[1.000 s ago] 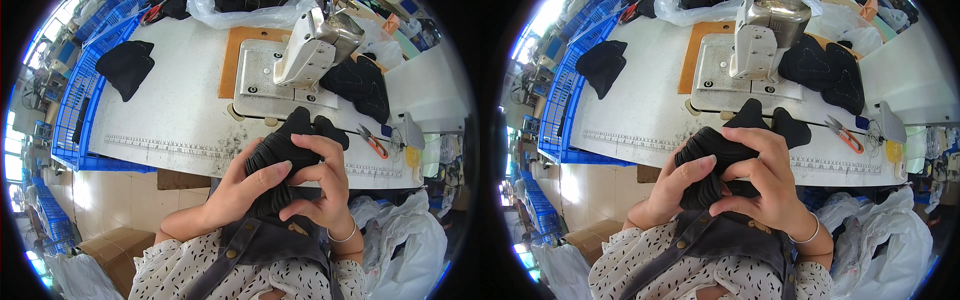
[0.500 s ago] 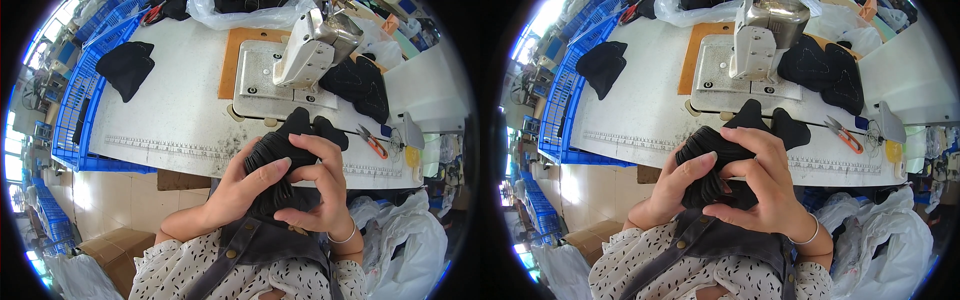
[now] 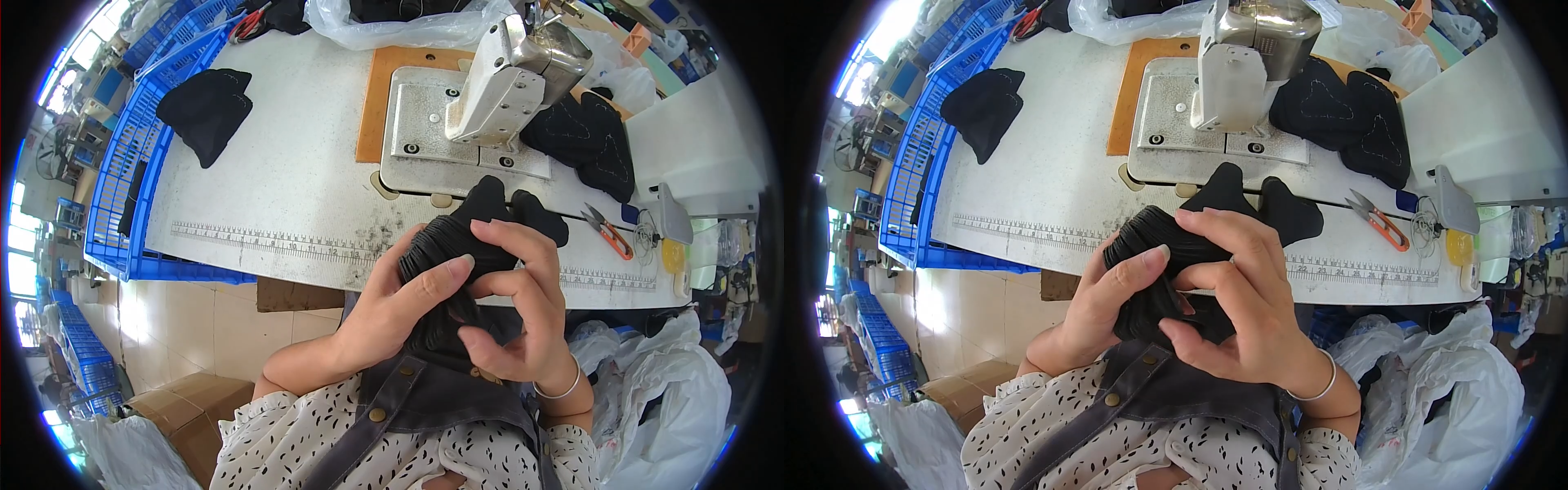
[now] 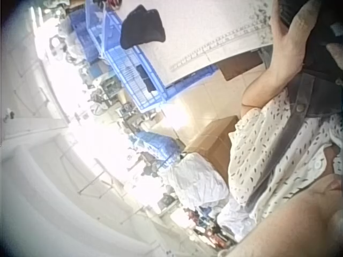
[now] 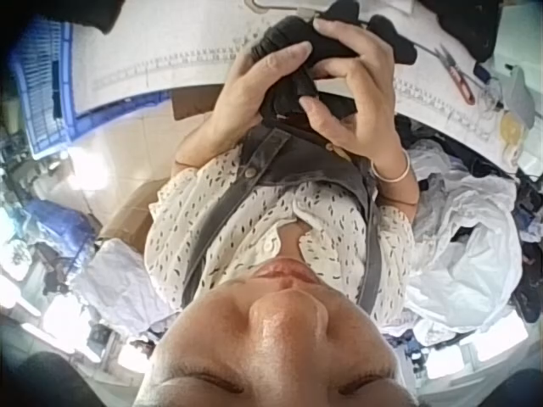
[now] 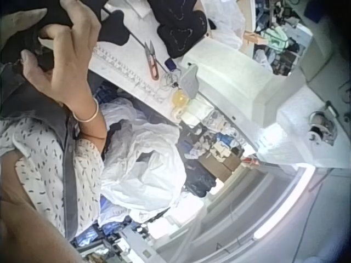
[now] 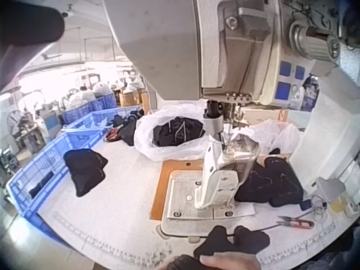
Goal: Counting and inspecting a stack of black shoe components.
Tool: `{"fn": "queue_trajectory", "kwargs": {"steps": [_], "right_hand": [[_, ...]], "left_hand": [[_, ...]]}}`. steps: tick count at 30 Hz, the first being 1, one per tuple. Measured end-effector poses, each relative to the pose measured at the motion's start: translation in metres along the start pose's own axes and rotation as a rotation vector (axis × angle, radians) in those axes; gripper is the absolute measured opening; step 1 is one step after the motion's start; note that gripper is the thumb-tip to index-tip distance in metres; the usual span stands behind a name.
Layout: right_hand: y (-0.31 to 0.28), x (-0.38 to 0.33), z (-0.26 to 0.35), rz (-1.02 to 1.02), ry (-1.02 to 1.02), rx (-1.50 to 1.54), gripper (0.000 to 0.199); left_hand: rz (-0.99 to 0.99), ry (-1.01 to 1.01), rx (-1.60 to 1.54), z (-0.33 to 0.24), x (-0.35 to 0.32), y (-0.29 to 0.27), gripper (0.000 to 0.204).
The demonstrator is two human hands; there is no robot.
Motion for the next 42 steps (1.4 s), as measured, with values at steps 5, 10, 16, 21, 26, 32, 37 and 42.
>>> {"fn": "queue_trajectory", "kwargs": {"steps": [5, 10, 16, 21, 26, 32, 37, 42], "right_hand": [[0.003, -0.003, -0.001, -0.062, -0.043, -0.056, 0.023], [0.005, -0.006, -0.005, -0.114, -0.064, -0.03, 0.025], [0.006, -0.005, 0.0, -0.041, -0.17, -0.151, 0.023], [0.005, 0.002, 0.002, 0.025, -0.043, -0.07, 0.026], [0.005, -0.002, -0.005, 0.027, -0.021, -0.069, 0.056], [0.002, -0.003, -0.005, 0.025, 0.003, -0.012, 0.056], [0.002, -0.005, -0.01, 0.035, -0.006, 0.02, 0.056], [0.001, -0.005, -0.012, 0.038, -0.009, 0.054, 0.055]], "left_hand": [[0.07, -0.016, -0.123, 0.001, 0.0, 0.002, 0.031], [0.083, -0.016, -0.118, -0.002, 0.0, 0.004, 0.031], [0.079, 0.011, -0.05, 0.001, 0.003, 0.001, 0.032], [0.074, 0.004, -0.023, -0.002, 0.002, 0.003, 0.035], [0.029, -0.062, 0.022, -0.001, -0.001, 0.004, 0.049], [0.077, -0.085, 0.033, 0.0, -0.002, 0.002, 0.056], [0.09, -0.064, 0.024, 0.0, -0.001, 0.002, 0.051], [0.112, -0.05, 0.015, -0.001, -0.003, 0.004, 0.048]]}}
Point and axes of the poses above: each hand's wrist, its own x-axis towards the middle knuckle, its own y-axis out of the palm, z = x × y, the point moved 5 cm from there along x, towards the middle knuckle, and after that the axes turned 11 degrees about -y, right-handed, at the moved point
